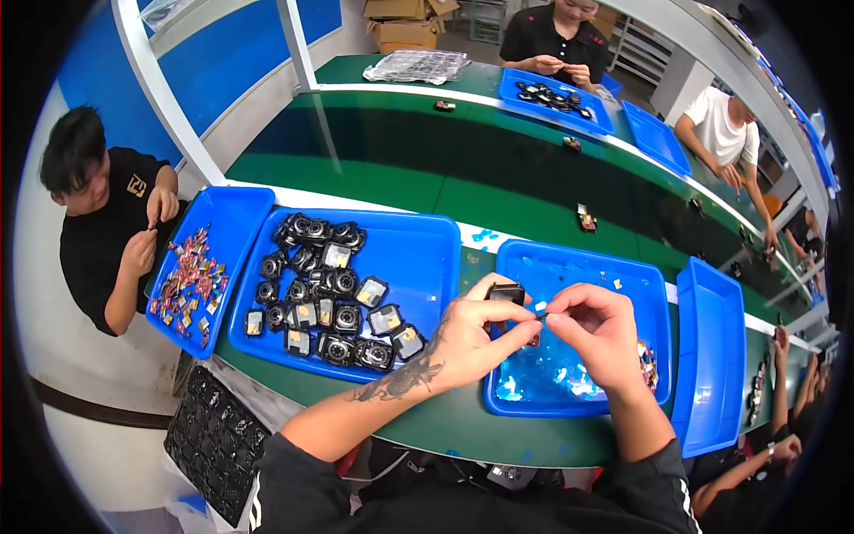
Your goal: The recorder is assembling small electronic devices by placing internal components into black plastic housings using their hands.
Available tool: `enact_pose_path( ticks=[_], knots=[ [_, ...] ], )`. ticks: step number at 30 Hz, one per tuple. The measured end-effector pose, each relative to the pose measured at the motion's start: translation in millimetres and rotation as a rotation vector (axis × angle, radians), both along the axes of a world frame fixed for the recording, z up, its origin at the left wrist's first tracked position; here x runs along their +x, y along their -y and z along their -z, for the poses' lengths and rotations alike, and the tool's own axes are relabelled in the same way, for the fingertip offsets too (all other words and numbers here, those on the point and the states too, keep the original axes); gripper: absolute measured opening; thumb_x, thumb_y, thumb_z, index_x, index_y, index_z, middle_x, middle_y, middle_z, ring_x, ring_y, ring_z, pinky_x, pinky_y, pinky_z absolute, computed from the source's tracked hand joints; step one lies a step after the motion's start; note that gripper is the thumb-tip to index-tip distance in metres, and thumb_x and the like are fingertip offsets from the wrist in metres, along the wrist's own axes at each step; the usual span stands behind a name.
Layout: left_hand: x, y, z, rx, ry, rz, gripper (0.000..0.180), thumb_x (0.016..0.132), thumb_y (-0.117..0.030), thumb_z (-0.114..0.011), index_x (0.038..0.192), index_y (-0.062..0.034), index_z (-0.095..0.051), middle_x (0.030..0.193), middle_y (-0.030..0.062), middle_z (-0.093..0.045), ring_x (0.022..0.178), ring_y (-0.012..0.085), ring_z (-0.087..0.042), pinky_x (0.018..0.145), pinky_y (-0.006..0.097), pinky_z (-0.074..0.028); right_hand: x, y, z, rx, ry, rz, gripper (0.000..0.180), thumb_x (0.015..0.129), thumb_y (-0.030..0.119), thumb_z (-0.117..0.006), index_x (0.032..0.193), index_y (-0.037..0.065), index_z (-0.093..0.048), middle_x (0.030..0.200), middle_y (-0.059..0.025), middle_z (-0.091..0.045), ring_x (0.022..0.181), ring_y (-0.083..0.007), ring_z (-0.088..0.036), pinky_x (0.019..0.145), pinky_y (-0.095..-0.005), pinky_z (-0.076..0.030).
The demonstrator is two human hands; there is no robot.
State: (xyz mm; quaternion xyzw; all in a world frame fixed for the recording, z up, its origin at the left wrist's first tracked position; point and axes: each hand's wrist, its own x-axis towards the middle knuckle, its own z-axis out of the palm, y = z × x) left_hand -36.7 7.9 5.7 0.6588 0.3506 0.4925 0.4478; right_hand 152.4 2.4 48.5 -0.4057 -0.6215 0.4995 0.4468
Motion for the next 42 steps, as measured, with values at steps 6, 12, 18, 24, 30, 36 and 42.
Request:
enact_pose_path(
  ticks=[6, 12, 18, 24, 30, 36, 42],
  knots=[
    [-2.7, 4.0, 0.4, 0.124, -0.109, -0.053, 0.012, 0.078, -0.007, -0.074, 0.089, -0.0034, -0.072, 0.105, 0.0125, -0.061, 0.092, 0.0212, -0.062, 0.077, 0.032, -0.051, -0.5, 2.1, 3.5, -0.117, 0.005, -0.009, 0.006, 0.084, 0.002, -0.067, 0.089, -0.001, -0.066, 0.085, -0.0053, -0.067, 0.078, -0.0093, -0.062, 0.072, -0.0221, -0.050],
    [-4.3, 4.9, -4.6, 0.611, -0.404, -0.185, 0.017, 0.069, -0.008, -0.078, 0.085, -0.0065, -0.071, 0.097, 0.0090, -0.062, 0.084, 0.0252, -0.061, 0.075, 0.037, -0.045, 13.5, -16.8, 15.1, -0.349, -0.191, -0.205, 0.004, 0.082, 0.004, -0.068, 0.084, 0.001, -0.067, 0.083, -0.0056, -0.067, 0.077, -0.0086, -0.060, 0.072, -0.0226, -0.047],
    [1.3, 7.3, -0.9, 0.589, -0.434, -0.262, 0.017, 0.067, -0.008, -0.079, 0.083, -0.0063, -0.070, 0.087, 0.0068, -0.061, 0.081, 0.0234, -0.057, 0.070, 0.035, -0.044, 18.1, -25.0, 27.4, -0.512, -0.343, -0.303, 0.006, 0.082, 0.009, -0.069, 0.082, 0.003, -0.068, 0.081, -0.0040, -0.066, 0.075, -0.0097, -0.059, 0.070, -0.0235, -0.046],
    [1.8, 7.3, -4.0, 0.593, -0.391, -0.245, 0.017, 0.068, -0.006, -0.079, 0.083, -0.0068, -0.071, 0.087, 0.0062, -0.061, 0.080, 0.0231, -0.058, 0.070, 0.034, -0.046, 5.2, -13.6, 13.3, -0.205, 0.087, -0.110, 0.010, 0.085, 0.010, -0.066, 0.086, 0.001, -0.065, 0.079, -0.0056, -0.066, 0.073, -0.0146, -0.062, 0.067, -0.0307, -0.050],
    [3.5, 0.7, -0.3, 0.281, -0.197, -0.213, 0.010, 0.078, -0.009, -0.072, 0.085, -0.0027, -0.070, 0.087, 0.0100, -0.060, 0.080, 0.0244, -0.061, 0.067, 0.033, -0.050, 14.9, -16.5, 11.0, 0.440, 1.071, 0.233, 0.006, 0.077, 0.006, -0.065, 0.080, 0.005, -0.060, 0.077, -0.0133, -0.061, 0.074, -0.0321, -0.063, 0.058, -0.0408, -0.048],
    [-8.9, 7.3, 5.1, 0.014, -0.061, -0.179, 0.009, 0.080, -0.010, -0.071, 0.087, -0.0040, -0.069, 0.092, 0.0114, -0.062, 0.087, 0.0206, -0.061, 0.075, 0.030, -0.050, -22.8, -2.1, -6.3, 0.273, 0.391, 0.109, 0.013, 0.077, 0.001, -0.068, 0.089, 0.002, -0.065, 0.079, -0.0093, -0.060, 0.070, -0.0173, -0.059, 0.060, -0.0272, -0.048],
    [28.6, -4.6, 21.8, 0.022, 0.237, 0.054, 0.029, 0.088, -0.002, -0.055, 0.117, -0.0037, -0.052, 0.110, 0.0082, -0.052, 0.088, 0.0173, -0.057, 0.071, 0.029, -0.047, 15.0, -4.0, 28.6, 0.395, 0.223, 0.289, 0.001, 0.089, 0.000, -0.055, 0.088, -0.001, -0.057, 0.079, -0.0058, -0.055, 0.067, -0.0117, -0.052, 0.062, -0.0230, -0.043]
  ],
)
